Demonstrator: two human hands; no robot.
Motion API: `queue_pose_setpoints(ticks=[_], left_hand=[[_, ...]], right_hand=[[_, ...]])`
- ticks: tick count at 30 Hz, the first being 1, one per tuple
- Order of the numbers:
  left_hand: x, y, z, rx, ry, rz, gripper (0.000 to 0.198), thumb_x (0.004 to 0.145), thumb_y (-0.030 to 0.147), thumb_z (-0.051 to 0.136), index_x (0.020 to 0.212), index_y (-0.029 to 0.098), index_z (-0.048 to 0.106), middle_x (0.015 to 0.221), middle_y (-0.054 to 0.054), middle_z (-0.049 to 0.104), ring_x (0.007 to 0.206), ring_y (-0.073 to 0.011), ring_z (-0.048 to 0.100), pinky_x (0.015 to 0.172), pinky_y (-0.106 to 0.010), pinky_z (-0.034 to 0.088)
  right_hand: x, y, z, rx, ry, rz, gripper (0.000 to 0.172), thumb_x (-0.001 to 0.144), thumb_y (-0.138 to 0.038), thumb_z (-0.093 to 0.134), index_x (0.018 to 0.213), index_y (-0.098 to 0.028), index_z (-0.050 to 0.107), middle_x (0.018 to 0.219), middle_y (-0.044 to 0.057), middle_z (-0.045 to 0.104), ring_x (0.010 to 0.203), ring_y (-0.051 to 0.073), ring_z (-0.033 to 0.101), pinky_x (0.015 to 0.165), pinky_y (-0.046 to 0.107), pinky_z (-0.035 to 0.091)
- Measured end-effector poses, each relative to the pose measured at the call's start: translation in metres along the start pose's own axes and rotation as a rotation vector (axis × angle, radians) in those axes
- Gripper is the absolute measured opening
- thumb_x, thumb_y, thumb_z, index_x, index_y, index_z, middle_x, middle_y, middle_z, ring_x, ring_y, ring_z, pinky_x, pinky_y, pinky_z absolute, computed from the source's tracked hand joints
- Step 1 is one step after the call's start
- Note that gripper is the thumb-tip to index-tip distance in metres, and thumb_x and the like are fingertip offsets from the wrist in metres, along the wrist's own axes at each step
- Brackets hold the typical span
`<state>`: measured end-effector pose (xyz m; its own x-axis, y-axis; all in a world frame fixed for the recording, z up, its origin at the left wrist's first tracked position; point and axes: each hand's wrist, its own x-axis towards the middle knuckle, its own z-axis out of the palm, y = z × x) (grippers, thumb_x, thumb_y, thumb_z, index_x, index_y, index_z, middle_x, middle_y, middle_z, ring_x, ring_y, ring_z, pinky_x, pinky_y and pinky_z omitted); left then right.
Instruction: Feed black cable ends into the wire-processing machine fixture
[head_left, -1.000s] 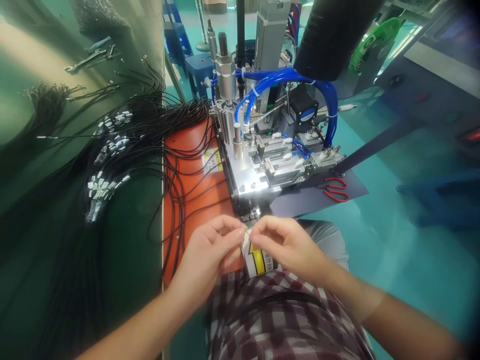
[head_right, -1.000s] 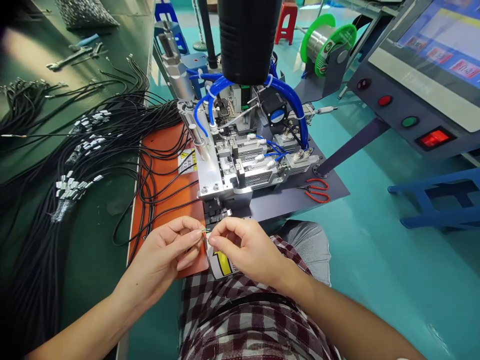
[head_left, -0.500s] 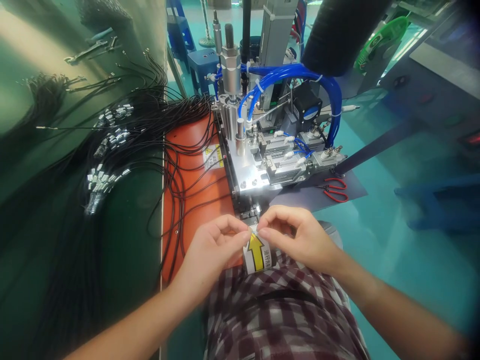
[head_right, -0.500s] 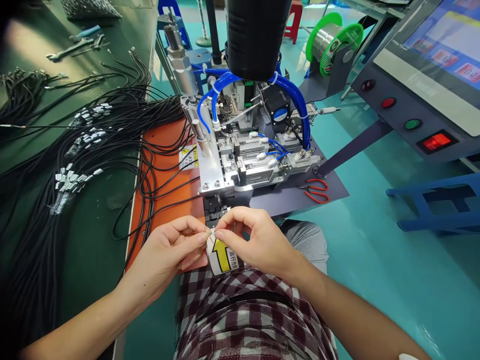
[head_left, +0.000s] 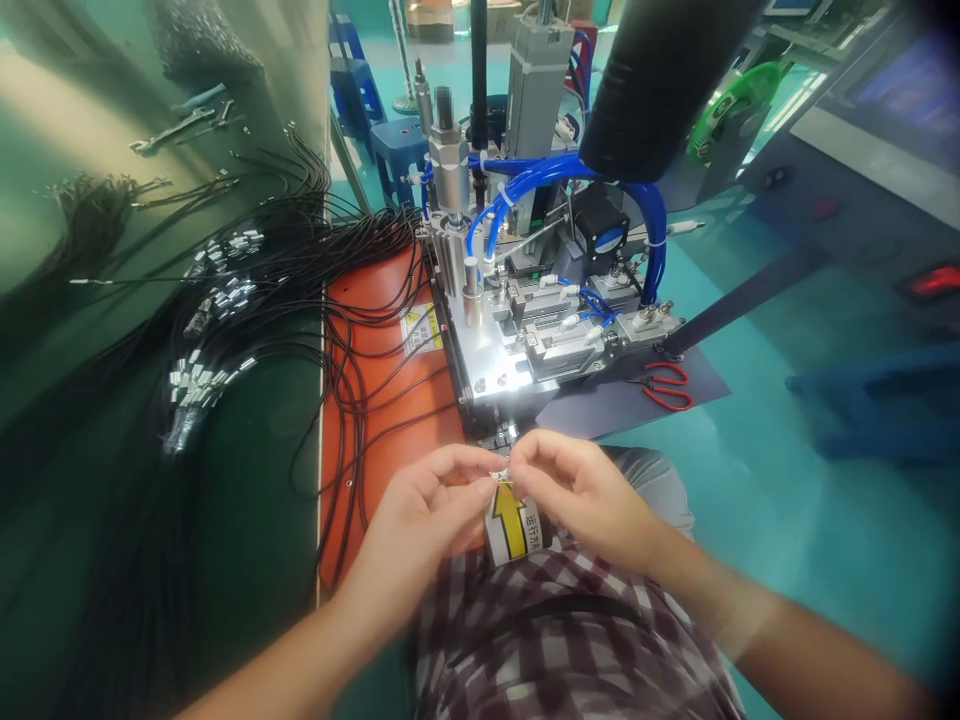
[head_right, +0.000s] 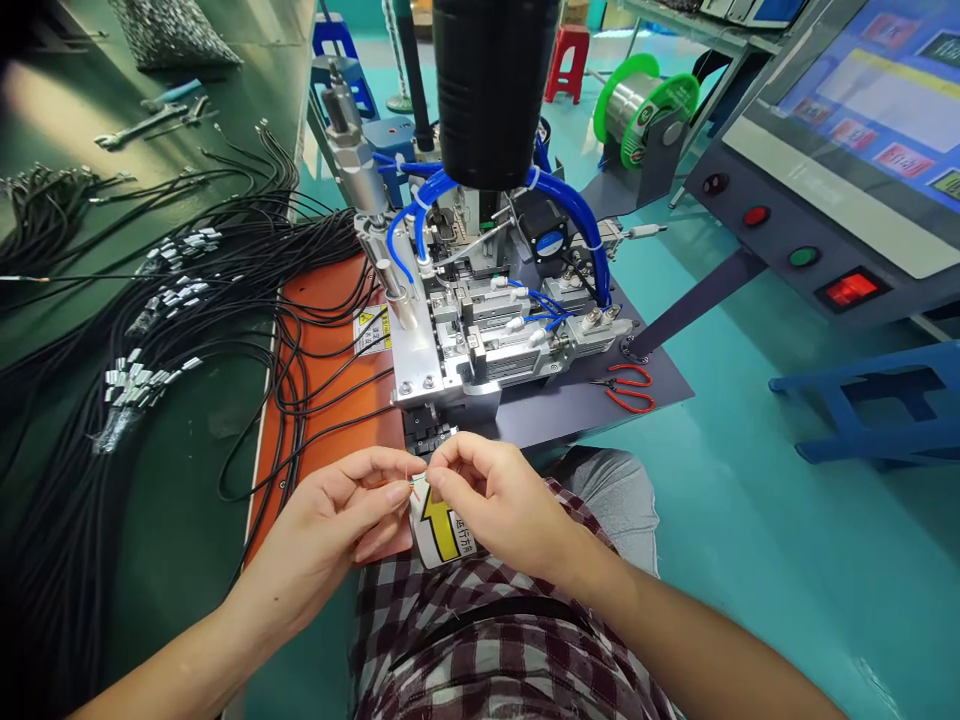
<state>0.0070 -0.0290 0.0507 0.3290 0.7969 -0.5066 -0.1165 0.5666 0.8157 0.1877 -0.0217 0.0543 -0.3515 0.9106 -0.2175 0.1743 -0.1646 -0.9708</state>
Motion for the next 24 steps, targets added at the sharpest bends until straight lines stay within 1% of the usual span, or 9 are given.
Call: queue_pose_setpoints(ticks=[6,8,12,15,19,24], left_hand=[[0.002,0.001,0.000,0.004,0.026,-0.034,0.025,0.077,0.037,0.072,0.089,0.018,0.061,0.038,0.012,0.039,0.040,-0.0049,0.032,0.053,-0.022,0.038],[0.003,0.003,-0.001,0.014,0.039,-0.055,0.027,0.075,0.038,0.072,0.087,0.017,0.062,0.037,0.011,0.039,0.040,-0.0051,0.032,0.050,-0.020,0.035],[0.005,0.006,-0.002,0.007,0.094,-0.071,0.029,0.072,0.041,0.073,0.079,0.017,0.060,0.037,0.011,0.040,0.037,-0.0040,0.028,0.042,-0.017,0.024],[0.008,0.008,-0.004,0.004,0.137,-0.070,0.027,0.075,0.040,0.071,0.075,0.017,0.057,0.038,0.010,0.040,0.037,-0.0033,0.026,0.040,-0.015,0.018],[0.012,0.005,-0.008,0.030,0.150,-0.038,0.022,0.079,0.036,0.067,0.075,0.017,0.057,0.038,0.011,0.040,0.036,-0.0020,0.026,0.040,-0.014,0.018],[0.012,0.003,-0.011,0.015,0.158,-0.041,0.022,0.080,0.036,0.067,0.075,0.018,0.055,0.037,0.011,0.041,0.035,-0.0019,0.026,0.038,-0.014,0.018]], right_hand=[[0.011,0.000,-0.004,-0.139,-0.002,-0.138,0.013,0.092,-0.019,0.049,0.079,-0.018,0.052,0.073,-0.002,0.052,0.067,0.012,0.048,0.063,0.025,0.039],[0.015,0.001,-0.006,-0.172,0.010,-0.172,0.012,0.092,-0.018,0.049,0.081,-0.019,0.052,0.074,-0.002,0.054,0.068,0.013,0.049,0.064,0.025,0.040],[0.017,0.005,-0.007,-0.194,0.052,-0.164,0.012,0.094,-0.020,0.049,0.084,-0.020,0.056,0.079,-0.001,0.059,0.071,0.013,0.054,0.063,0.024,0.042],[0.017,0.008,-0.004,-0.221,0.096,-0.173,0.010,0.093,-0.021,0.052,0.088,-0.021,0.060,0.082,-0.001,0.064,0.074,0.013,0.058,0.067,0.024,0.044],[0.019,0.009,0.000,-0.287,0.117,-0.210,0.007,0.091,-0.018,0.056,0.087,-0.019,0.062,0.078,-0.002,0.064,0.067,0.011,0.056,0.065,0.022,0.044],[0.021,0.006,0.002,-0.301,0.127,-0.210,0.007,0.087,-0.017,0.059,0.082,-0.017,0.064,0.071,-0.002,0.061,0.059,0.010,0.051,0.056,0.021,0.041]])
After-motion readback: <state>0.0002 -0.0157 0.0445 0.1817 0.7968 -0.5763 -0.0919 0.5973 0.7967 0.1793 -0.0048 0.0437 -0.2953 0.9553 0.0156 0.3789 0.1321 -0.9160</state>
